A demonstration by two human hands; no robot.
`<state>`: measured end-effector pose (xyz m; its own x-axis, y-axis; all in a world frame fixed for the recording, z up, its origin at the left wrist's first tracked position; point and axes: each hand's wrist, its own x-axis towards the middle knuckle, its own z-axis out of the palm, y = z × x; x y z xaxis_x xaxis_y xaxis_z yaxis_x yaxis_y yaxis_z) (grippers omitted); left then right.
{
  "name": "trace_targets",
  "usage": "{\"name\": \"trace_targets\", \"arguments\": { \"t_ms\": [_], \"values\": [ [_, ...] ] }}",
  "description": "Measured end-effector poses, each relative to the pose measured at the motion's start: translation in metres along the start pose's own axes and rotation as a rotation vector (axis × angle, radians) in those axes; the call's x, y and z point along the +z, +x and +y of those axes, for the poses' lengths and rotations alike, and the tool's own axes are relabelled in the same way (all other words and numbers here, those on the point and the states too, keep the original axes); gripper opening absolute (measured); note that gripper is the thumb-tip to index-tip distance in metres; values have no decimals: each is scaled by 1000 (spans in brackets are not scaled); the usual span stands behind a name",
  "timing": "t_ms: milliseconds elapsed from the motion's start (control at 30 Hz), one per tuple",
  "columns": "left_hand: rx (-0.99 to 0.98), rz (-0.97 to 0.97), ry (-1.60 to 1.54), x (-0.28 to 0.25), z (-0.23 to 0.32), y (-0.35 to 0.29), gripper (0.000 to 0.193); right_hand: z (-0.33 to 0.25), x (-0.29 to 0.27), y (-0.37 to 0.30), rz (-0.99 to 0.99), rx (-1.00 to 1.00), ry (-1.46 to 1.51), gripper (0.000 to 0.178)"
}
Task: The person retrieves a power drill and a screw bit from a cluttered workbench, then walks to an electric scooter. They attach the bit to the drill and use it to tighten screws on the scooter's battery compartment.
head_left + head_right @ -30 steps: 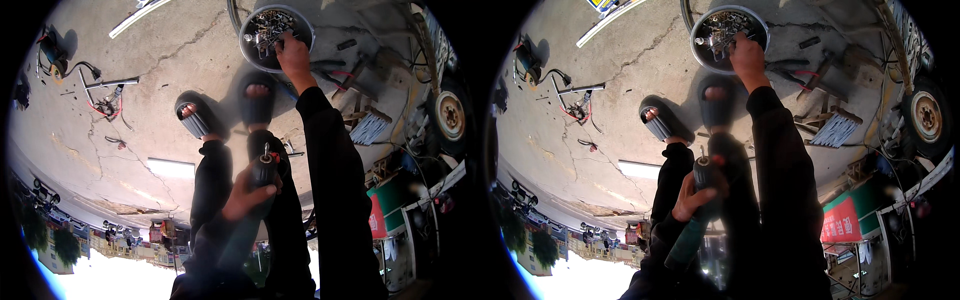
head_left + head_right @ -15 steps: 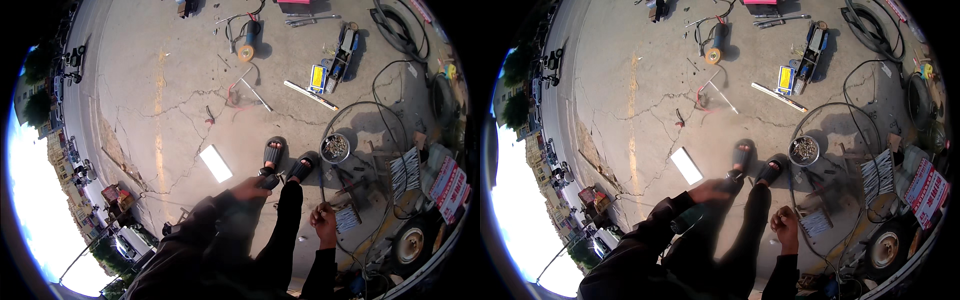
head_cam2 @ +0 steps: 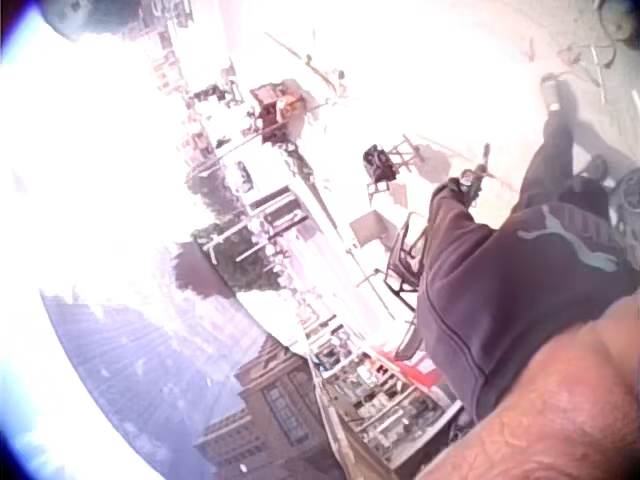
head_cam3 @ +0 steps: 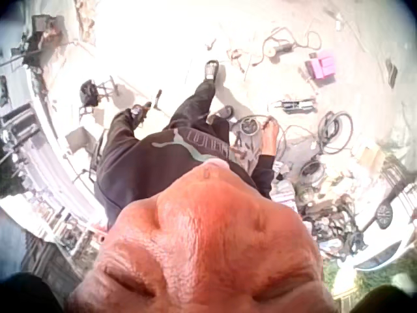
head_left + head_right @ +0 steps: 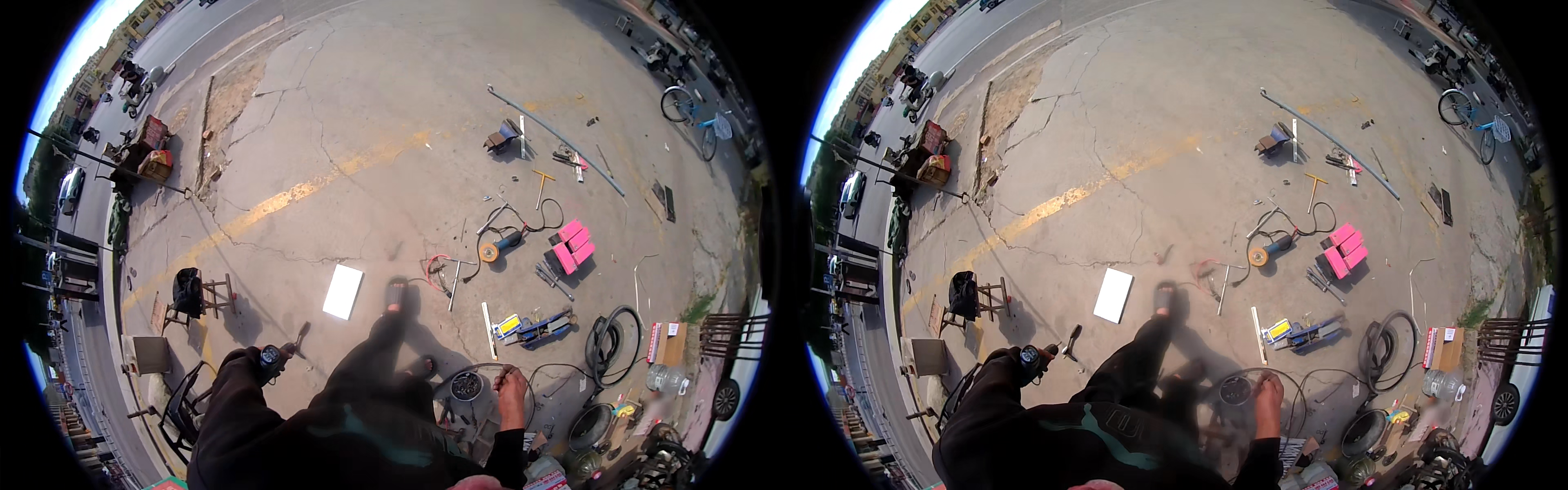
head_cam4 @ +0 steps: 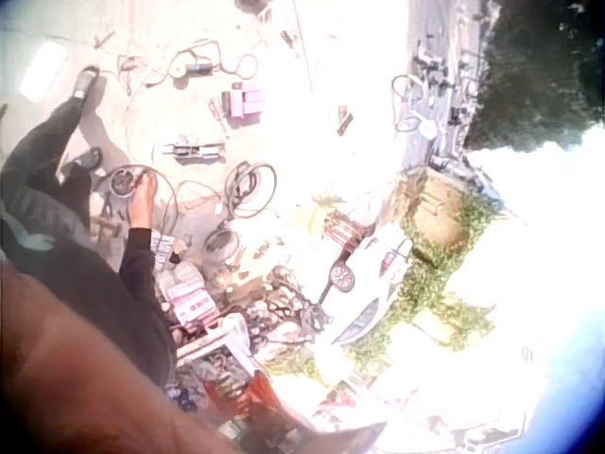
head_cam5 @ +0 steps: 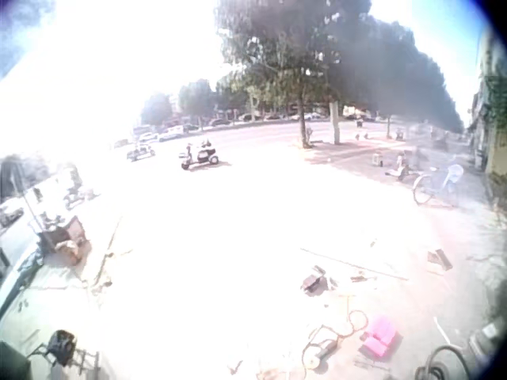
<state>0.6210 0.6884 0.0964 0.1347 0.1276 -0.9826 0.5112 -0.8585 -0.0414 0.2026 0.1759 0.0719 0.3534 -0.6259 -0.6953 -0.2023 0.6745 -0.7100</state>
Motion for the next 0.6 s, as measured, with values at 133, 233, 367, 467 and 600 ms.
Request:
{"name": "trace_targets", "arguments": {
  "t_ms": [133, 233, 367, 467, 600],
  "values": [
    [-9, -54, -245, -11, -32, 16, 56, 11, 62, 21, -55, 246, 40, 20],
    [-8, -112, -435, -28, -32, 29, 58, -11, 127, 47, -178, 330, 210, 20],
    [132, -246, -697, -78, 40, 72, 60, -116, 252, 89, -278, 182, 36, 18],
    [320, -302, -689, -127, 134, 103, 70, -166, 317, 141, -350, 135, -43, 21],
    [545, -474, -879, -163, 353, 73, 67, -212, 375, 227, -345, 153, -163, 27]
  ]
}}
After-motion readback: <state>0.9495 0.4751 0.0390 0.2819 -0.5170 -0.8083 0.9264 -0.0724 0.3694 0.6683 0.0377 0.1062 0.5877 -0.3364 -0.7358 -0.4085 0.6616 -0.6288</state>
